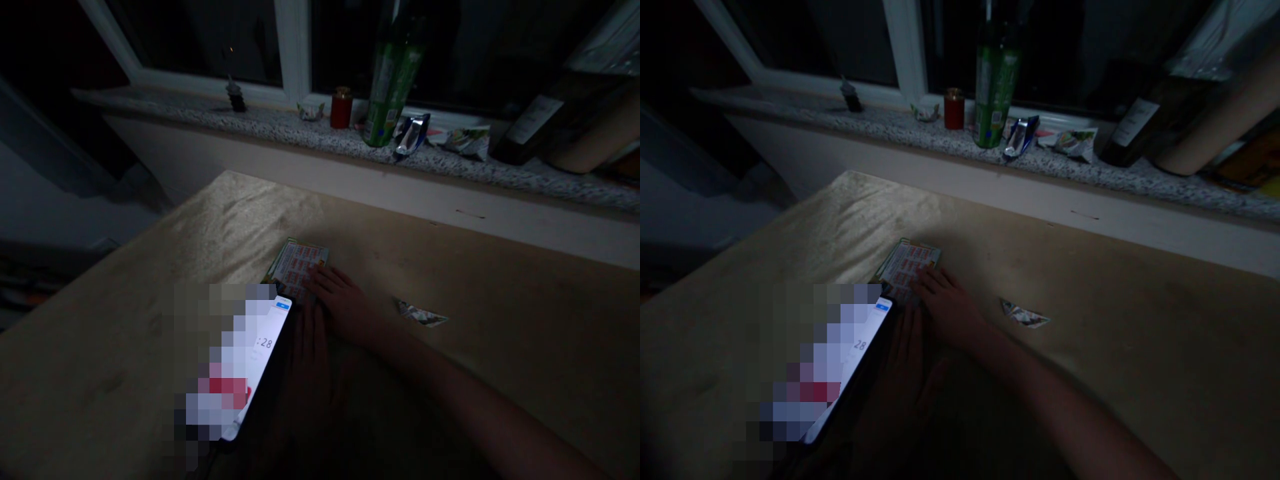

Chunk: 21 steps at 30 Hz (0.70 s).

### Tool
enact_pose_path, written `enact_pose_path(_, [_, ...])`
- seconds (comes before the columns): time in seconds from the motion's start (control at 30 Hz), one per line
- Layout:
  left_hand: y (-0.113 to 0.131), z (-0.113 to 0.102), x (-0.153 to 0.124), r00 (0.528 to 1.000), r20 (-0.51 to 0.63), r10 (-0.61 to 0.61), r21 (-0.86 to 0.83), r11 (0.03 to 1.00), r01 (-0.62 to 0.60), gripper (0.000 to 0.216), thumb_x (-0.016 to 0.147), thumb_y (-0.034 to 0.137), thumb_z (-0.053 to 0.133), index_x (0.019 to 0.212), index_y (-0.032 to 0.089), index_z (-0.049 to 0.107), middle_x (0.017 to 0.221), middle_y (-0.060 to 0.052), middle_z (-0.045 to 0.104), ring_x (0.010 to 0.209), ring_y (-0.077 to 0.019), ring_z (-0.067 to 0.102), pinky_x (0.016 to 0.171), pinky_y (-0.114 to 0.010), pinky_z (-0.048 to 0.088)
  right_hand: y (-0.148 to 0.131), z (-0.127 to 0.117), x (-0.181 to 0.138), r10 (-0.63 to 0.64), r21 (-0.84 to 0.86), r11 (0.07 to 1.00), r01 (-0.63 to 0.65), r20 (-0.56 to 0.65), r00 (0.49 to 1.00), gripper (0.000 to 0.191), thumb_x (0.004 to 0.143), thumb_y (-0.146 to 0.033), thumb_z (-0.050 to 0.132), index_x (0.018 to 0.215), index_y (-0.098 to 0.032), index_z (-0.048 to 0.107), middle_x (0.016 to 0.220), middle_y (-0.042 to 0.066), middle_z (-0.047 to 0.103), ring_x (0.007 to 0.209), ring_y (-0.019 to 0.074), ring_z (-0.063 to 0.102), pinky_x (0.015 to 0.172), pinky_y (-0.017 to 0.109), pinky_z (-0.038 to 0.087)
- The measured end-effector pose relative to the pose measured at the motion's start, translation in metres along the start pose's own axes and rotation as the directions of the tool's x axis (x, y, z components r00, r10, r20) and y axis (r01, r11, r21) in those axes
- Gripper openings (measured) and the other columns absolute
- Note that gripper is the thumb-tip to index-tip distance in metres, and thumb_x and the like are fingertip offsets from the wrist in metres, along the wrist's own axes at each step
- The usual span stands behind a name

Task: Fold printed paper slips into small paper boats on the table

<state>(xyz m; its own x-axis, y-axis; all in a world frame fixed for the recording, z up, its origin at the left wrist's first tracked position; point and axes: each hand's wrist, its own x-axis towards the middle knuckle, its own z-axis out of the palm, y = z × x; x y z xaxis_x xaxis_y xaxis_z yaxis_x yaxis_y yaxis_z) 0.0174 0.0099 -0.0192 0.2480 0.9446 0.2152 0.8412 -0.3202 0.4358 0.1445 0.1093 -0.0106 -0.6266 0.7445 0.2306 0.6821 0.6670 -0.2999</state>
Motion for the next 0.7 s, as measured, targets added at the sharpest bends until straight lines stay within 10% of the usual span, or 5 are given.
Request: enact_pose_path(0.7, [0.019, -0.01, 0.0, 0.931, 0.095, 0.353, -0.011, 0.935, -0.353, 0.073, 0.089, 0.032, 0.043, 0.146, 0.015, 0.0, 0.149, -0.015, 0.021, 0.137, -0.028, 0.016, 0.108, -0.048, 0.025, -0.002, -0.013, -0.071, -0.047, -0.04, 0.998, 0.045, -0.041, 0.998, 0.043, 0.084, -0.004, 0.05, 0.126, -0.013, 0.052, 0.128, 0.015, 0.054, 0.119, 0.0251, 0.051, 0.096, 0.041, 0.048])
